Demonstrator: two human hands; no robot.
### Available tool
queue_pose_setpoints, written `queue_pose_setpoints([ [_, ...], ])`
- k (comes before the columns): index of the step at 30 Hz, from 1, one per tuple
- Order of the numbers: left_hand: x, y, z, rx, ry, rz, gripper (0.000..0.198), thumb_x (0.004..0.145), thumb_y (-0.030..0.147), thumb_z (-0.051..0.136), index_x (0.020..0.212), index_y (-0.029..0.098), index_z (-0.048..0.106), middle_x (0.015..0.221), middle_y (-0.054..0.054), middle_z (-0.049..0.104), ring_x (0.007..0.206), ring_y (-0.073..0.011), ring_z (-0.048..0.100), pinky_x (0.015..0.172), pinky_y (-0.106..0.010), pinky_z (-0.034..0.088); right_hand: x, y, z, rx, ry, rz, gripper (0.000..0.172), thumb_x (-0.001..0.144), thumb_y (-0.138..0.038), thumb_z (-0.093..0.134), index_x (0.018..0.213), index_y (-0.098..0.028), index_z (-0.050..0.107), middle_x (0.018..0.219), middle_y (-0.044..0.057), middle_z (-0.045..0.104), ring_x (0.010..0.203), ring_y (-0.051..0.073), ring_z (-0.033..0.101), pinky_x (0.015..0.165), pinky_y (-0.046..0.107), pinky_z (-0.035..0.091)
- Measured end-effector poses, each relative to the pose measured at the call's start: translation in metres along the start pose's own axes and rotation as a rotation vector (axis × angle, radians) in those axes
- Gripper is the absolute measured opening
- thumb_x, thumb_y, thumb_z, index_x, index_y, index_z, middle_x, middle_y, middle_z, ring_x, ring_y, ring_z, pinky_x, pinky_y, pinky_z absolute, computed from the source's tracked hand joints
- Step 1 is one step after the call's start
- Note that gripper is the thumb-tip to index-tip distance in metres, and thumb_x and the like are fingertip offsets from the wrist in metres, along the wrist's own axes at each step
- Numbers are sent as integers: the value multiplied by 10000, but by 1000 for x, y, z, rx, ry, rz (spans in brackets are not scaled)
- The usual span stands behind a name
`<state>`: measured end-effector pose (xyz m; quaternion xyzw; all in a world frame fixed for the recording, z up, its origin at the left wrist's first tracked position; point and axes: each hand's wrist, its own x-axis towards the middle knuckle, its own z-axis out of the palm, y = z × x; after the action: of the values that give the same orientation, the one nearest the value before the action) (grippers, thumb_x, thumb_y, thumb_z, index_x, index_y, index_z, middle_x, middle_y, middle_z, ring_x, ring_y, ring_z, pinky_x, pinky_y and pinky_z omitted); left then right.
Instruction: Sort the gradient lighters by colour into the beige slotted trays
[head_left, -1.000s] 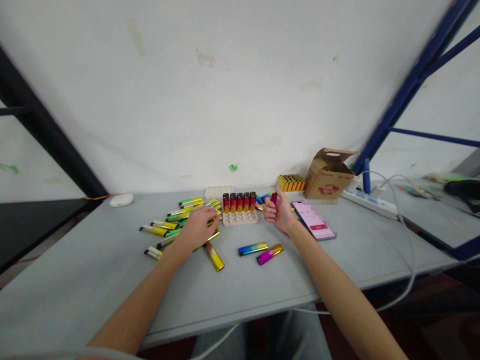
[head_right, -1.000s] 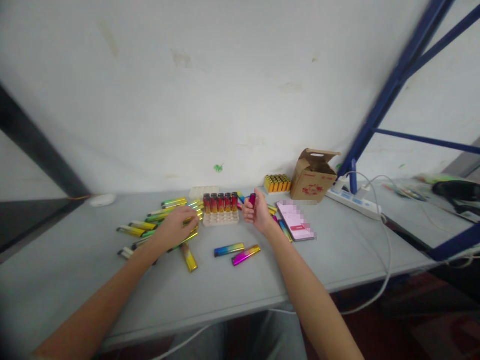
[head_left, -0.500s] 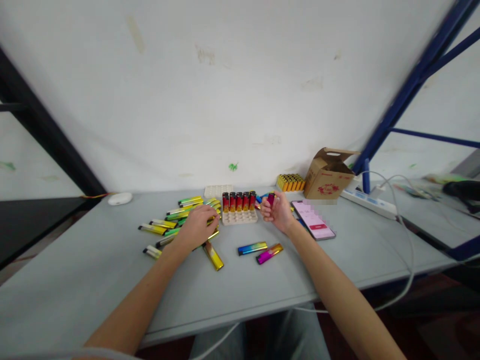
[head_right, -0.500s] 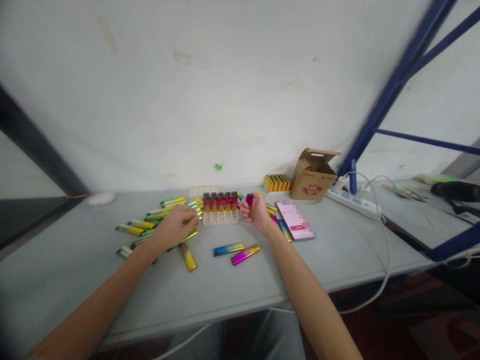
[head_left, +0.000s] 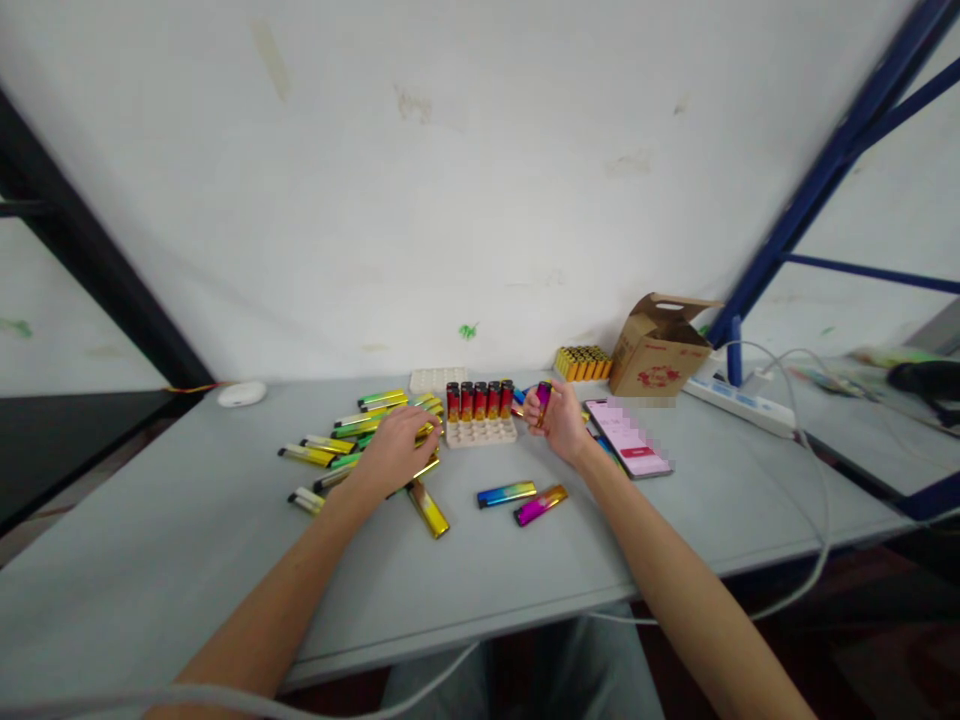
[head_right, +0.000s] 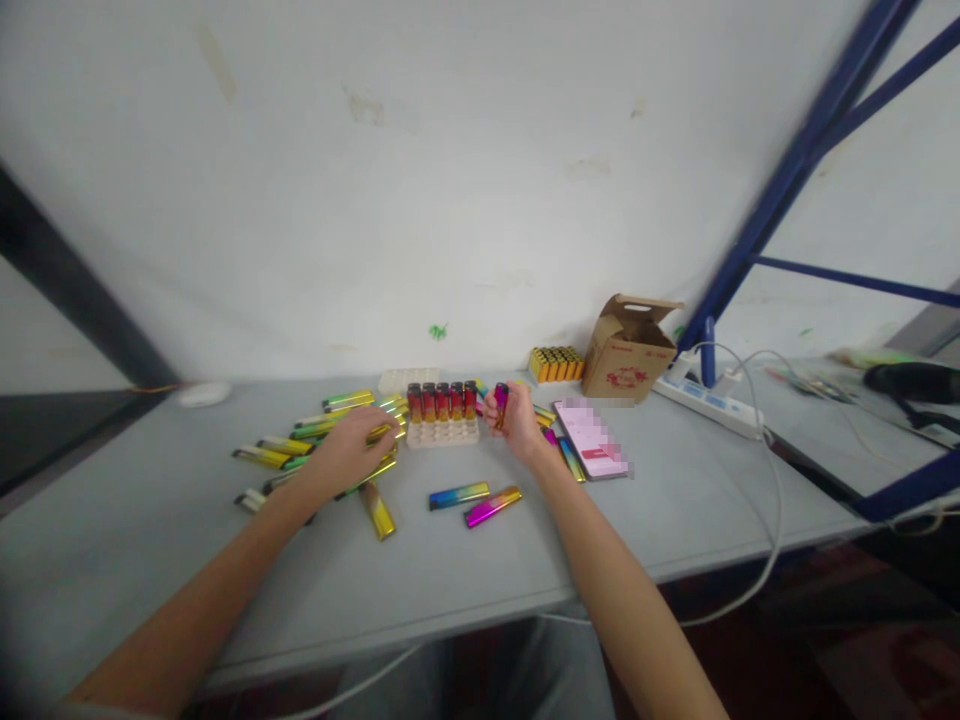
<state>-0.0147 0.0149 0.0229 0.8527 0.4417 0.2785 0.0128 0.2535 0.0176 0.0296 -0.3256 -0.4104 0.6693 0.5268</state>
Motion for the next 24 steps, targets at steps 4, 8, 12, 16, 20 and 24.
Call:
queue_pose_setpoints([
  [4,0,0,1,6,1,3,216,867,251,461,856,178,664,910,-96,697,920,-249,614,898,-413,471,1,1,0,-8,-14,51,338,801,-493,368,607,-216,350,537,-48,283,435,89,212,396,196,131],
  [8,-1,0,0,18,-7,15,220,869,246,460,851,171,666,903,-101,695,923,-252,616,890,-402,474,2,1,2,-10,-43,54,302,795,-453,352,609,-215,344,540,-48,285,432,87,216,393,196,135],
  [12,-1,0,0,27,-9,0,231,871,248,459,903,166,672,928,-104,699,954,-258,615,908,-411,471,1,1,3,-3,-66,56,284,784,-449,366,623,-216,343,549,-55,269,435,84,205,387,189,123],
  [16,-1,0,1,27,-15,-24,252,879,276,464,969,163,670,994,-110,703,1005,-264,609,930,-416,465,1,1,3,-13,-68,73,269,781,-435,353,630,-212,357,554,-57,262,440,83,199,384,181,113],
  [20,-1,0,1,24,-14,-25,279,885,281,455,993,146,673,1035,-122,702,1020,-266,608,946,-418,459,1,0,4,-4,-47,58,247,786,-413,349,638,-216,343,551,-60,256,433,83,195,379,174,113],
  [24,0,-2,2,49,-11,-20,283,886,279,453,975,152,689,990,-114,709,964,-264,623,927,-427,463,2,-1,8,-6,-2,44,228,798,-395,335,650,-222,326,534,-67,246,420,83,179,372,166,98],
])
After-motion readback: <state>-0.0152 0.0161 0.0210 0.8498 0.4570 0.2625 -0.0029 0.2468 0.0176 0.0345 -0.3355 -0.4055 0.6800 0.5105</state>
